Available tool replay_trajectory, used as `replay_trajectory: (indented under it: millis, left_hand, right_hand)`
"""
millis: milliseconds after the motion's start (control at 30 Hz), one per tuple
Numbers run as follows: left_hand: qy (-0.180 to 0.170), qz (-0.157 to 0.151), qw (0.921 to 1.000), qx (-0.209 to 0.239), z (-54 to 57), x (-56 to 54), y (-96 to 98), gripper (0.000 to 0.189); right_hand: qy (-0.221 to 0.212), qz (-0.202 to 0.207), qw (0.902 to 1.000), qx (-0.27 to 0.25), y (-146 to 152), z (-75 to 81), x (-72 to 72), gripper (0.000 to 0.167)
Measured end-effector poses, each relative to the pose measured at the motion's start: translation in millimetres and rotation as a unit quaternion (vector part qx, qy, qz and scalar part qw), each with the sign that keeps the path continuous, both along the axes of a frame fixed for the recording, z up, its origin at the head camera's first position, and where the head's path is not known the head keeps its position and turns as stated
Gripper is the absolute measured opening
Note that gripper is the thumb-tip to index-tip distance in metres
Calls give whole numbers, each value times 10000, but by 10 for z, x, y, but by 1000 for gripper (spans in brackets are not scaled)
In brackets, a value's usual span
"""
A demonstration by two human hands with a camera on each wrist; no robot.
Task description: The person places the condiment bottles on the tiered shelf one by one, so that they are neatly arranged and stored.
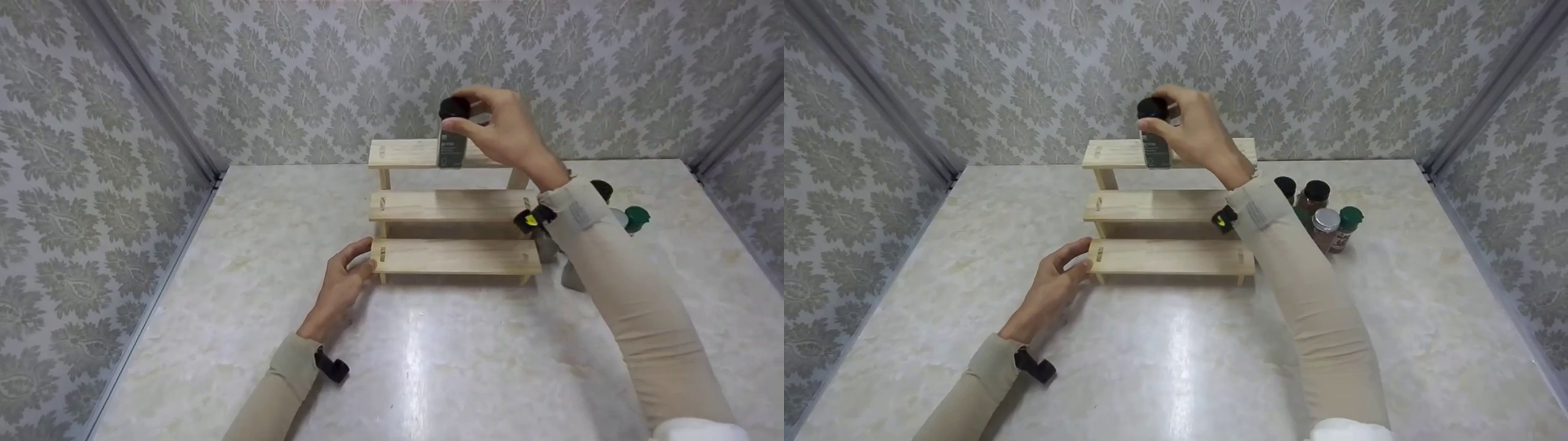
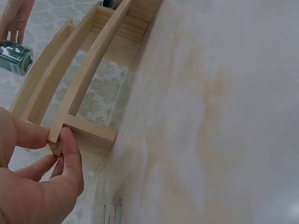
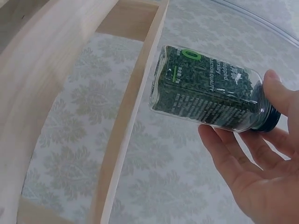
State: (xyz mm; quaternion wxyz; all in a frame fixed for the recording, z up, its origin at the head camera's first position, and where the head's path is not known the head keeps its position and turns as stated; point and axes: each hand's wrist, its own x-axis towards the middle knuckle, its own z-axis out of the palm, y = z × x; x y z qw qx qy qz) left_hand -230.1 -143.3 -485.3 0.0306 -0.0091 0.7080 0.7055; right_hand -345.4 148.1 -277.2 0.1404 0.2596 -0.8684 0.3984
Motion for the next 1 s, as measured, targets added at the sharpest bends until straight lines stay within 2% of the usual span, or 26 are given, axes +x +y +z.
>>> replay_trajectory:
  millis: [233, 500, 667, 1000]
  left_hand:
    - [113, -136, 9998, -43, 6, 26, -21, 51]
    - [101, -46, 9999, -16, -13, 27, -4, 52]
    - [183, -104, 9998, -39, -32, 28, 6, 52]
    - [166, -100, 9998, -55, -15, 18, -13, 52]
  right_hand:
    - [-161, 177, 9997, -43, -298, 32, -146, 51]
    - [-405, 217, 9988, -155, -592, 11, -284, 50]
    - [-374, 356, 9985, -196, -721, 2, -322, 50]
    - [-285, 345, 9985, -311, -805, -52, -358, 48]
